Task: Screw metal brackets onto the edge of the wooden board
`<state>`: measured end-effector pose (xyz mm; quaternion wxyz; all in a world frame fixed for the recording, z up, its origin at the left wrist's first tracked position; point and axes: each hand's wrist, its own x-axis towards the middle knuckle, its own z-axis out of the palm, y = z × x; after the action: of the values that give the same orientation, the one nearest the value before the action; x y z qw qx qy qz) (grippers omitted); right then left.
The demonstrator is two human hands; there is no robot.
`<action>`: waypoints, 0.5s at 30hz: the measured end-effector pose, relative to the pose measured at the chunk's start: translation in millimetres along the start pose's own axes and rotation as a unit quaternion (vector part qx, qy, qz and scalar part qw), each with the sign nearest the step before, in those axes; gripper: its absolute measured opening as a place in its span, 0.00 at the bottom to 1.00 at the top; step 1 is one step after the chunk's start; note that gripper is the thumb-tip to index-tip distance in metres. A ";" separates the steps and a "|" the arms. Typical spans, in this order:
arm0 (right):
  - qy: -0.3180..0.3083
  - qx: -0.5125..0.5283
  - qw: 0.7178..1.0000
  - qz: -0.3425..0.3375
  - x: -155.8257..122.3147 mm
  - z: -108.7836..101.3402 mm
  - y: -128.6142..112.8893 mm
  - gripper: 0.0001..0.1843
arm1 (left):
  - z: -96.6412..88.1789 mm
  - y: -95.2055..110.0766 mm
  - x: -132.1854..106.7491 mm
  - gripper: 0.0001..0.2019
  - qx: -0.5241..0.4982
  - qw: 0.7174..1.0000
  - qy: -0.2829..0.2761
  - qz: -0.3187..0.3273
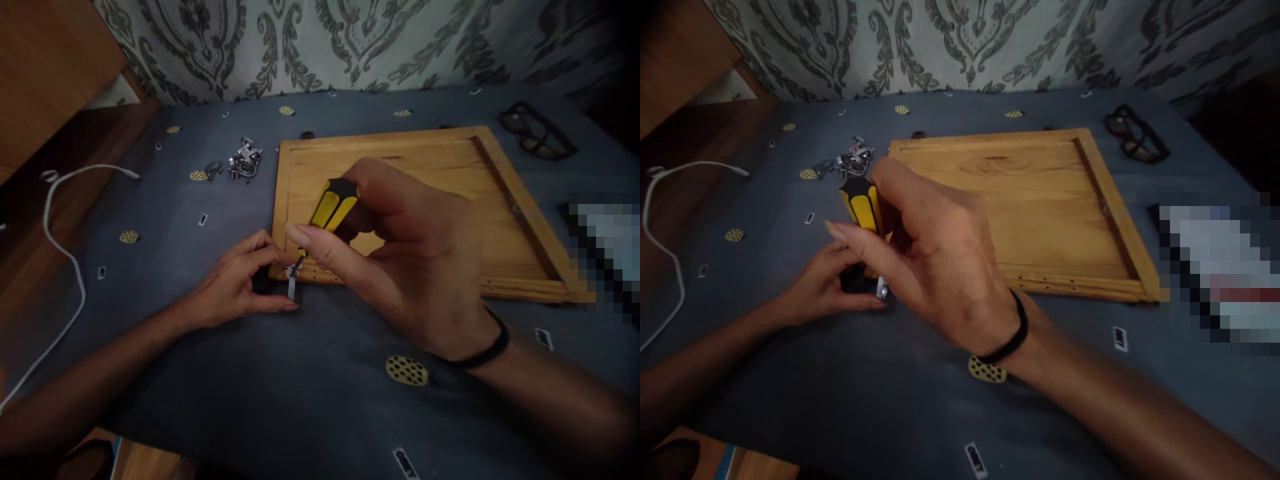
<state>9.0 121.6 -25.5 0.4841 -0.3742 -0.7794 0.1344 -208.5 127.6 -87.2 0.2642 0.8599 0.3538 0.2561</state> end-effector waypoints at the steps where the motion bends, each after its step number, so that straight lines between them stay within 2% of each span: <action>1: 0.003 -0.005 1.000 -0.006 -0.4 0.3 -0.1 0.20 | 0.0 0.3 0.2 0.22 -0.001 1.000 0.001 -0.001; 8: -0.010 -0.043 0.999 -0.007 -3.6 0.9 -0.9 0.20 | 0.1 -0.8 -0.7 0.25 -0.007 1.000 -0.020 -0.014; 11: -0.036 0.030 0.999 0.019 -1.2 -1.6 -0.1 0.18 | -0.4 0.3 -0.8 0.25 -0.002 1.000 -0.022 -0.021; 15: -0.112 0.156 0.979 0.066 6.0 -9.3 3.4 0.09 | -0.9 2.4 -0.2 0.22 0.003 0.999 -0.020 -0.032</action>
<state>16.9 126.7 -19.0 0.4358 -0.3276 -0.7718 0.3274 -208.1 126.2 -85.1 0.2768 0.8540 0.3763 0.2291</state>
